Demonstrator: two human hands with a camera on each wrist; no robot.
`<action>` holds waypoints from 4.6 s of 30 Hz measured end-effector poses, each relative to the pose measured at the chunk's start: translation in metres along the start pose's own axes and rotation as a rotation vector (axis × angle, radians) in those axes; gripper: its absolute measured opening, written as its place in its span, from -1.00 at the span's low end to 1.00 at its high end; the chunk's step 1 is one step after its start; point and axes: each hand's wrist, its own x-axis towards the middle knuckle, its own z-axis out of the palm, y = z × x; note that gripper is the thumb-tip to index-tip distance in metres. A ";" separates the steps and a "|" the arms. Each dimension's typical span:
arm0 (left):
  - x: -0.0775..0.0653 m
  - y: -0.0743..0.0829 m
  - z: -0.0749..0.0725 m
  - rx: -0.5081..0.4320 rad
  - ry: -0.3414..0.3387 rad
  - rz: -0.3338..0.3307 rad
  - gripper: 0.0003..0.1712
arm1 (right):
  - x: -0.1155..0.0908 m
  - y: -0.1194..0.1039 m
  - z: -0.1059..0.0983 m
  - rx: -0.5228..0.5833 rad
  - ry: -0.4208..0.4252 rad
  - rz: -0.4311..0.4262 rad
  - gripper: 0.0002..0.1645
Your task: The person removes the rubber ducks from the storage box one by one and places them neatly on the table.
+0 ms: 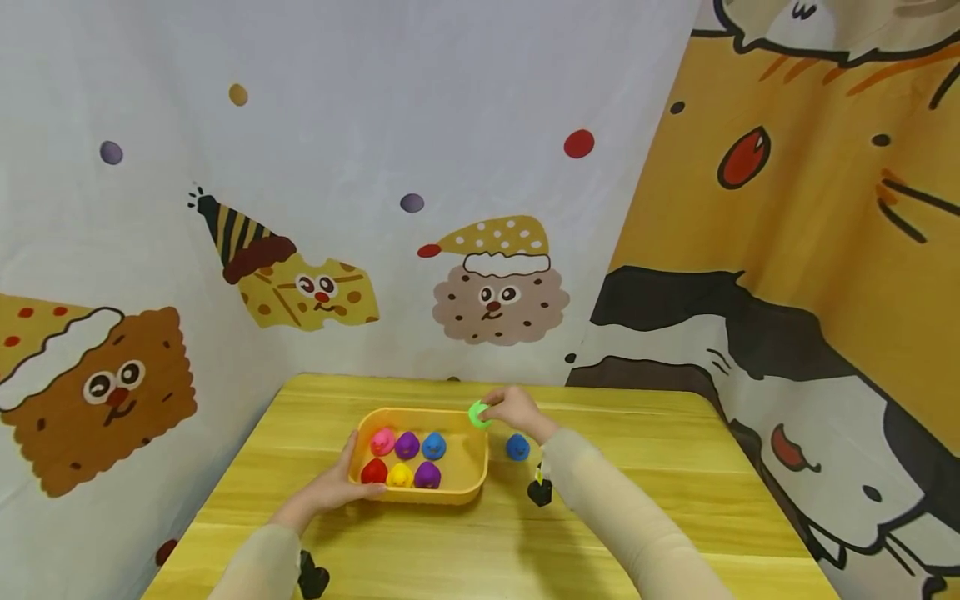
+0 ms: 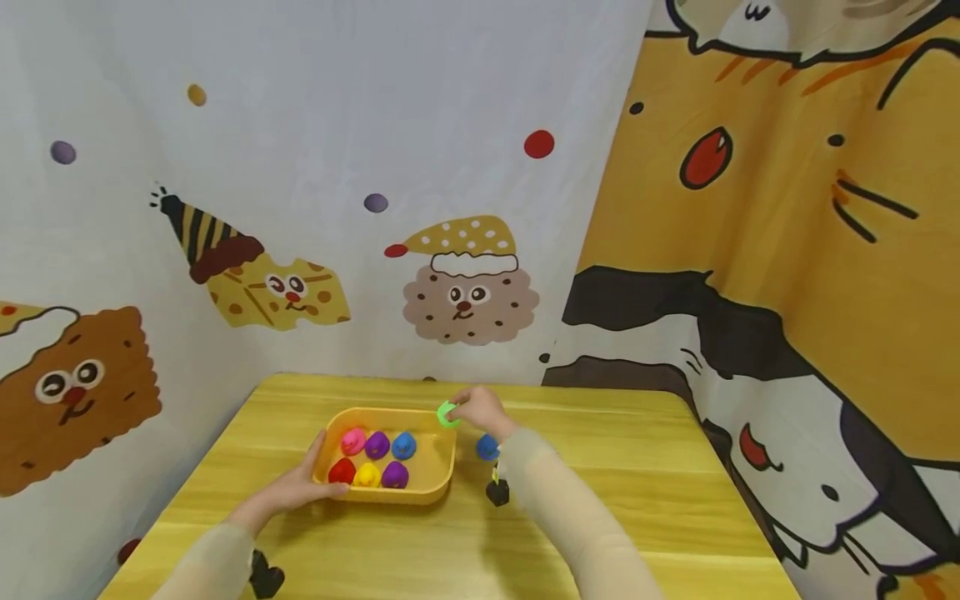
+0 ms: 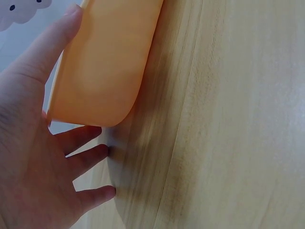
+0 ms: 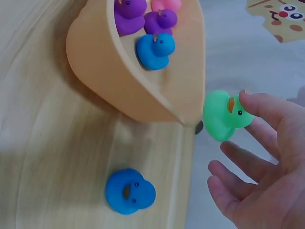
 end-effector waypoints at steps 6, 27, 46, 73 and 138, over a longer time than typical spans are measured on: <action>-0.002 0.000 0.000 0.001 -0.002 -0.004 0.43 | 0.000 0.008 -0.011 0.006 0.009 0.005 -0.61; -0.004 0.003 0.001 0.029 0.008 0.010 0.44 | -0.016 0.028 -0.044 0.089 0.059 0.071 -0.65; -0.005 0.005 0.000 0.009 -0.013 0.011 0.42 | -0.034 0.054 -0.060 0.073 0.077 0.104 -0.62; -0.001 0.001 0.001 0.016 -0.003 0.001 0.43 | -0.049 0.097 -0.060 0.044 0.071 0.136 -0.63; 0.001 0.004 0.003 0.021 0.013 -0.032 0.44 | -0.058 0.140 -0.024 0.187 0.173 0.133 -0.60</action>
